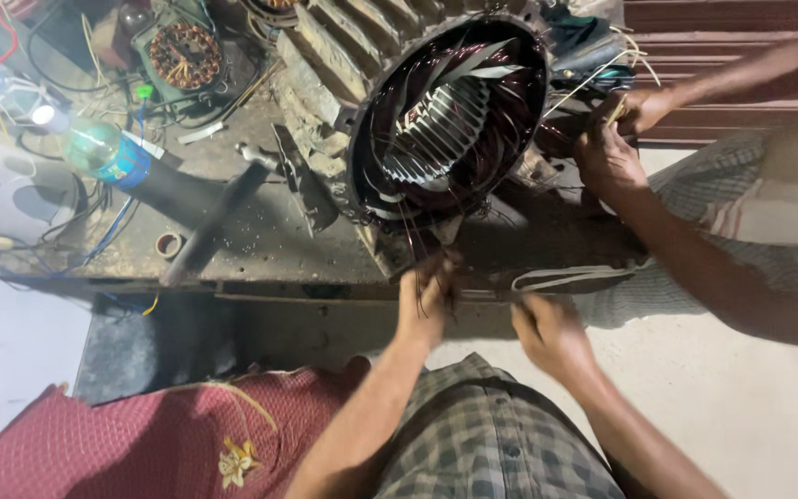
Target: The person repositions a large electric motor housing on a workbench and manipulates the internal copper windings. They use a thin wooden stick to adjust and separate the wires within the stator slots. A second person assists by holding the motor and providing additional sticks.
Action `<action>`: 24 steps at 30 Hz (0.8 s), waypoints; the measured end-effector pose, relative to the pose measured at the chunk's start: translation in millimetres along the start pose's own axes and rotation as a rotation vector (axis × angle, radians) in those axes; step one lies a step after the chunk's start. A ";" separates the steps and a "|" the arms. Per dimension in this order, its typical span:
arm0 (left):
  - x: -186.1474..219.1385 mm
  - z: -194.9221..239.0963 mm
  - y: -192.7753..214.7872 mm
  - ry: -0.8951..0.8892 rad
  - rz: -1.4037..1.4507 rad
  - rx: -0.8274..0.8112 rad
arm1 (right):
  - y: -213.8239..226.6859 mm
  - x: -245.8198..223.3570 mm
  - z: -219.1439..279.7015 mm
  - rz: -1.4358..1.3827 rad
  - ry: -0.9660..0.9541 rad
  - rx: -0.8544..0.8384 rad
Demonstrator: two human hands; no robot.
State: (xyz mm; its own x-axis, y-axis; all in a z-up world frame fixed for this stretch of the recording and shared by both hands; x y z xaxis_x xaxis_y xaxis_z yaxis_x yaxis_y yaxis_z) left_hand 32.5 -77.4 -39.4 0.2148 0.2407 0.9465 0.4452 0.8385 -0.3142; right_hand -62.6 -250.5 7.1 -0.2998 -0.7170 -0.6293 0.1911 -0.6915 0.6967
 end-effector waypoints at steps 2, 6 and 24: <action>-27.5 27.5 -7.7 0.122 0.332 0.075 | 14.4 -26.0 -28.2 -0.024 0.147 0.091; -27.3 68.2 2.2 0.093 0.216 -0.007 | 44.9 -111.5 -55.8 0.024 0.679 0.383; -58.3 62.5 28.9 0.203 -0.062 -0.170 | 70.0 -169.2 -179.7 0.617 0.714 0.412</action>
State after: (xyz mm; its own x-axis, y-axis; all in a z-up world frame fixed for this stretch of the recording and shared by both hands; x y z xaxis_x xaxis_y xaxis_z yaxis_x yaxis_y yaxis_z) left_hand -21.4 -36.6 -99.0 0.3446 0.0743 0.9358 0.5986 0.7505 -0.2800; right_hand 169.5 -193.5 100.5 0.3935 -0.9153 -0.0864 -0.2521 -0.1978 0.9473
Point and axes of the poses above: each hand's wrist, its own z-axis away from the middle knuckle, its own y-axis out of the back of the hand, x = y × z, the point moved 9 cm from there along -z, towards the middle knuckle, and after that the axes turned 13 degrees about -x, right-handed, at the moved point
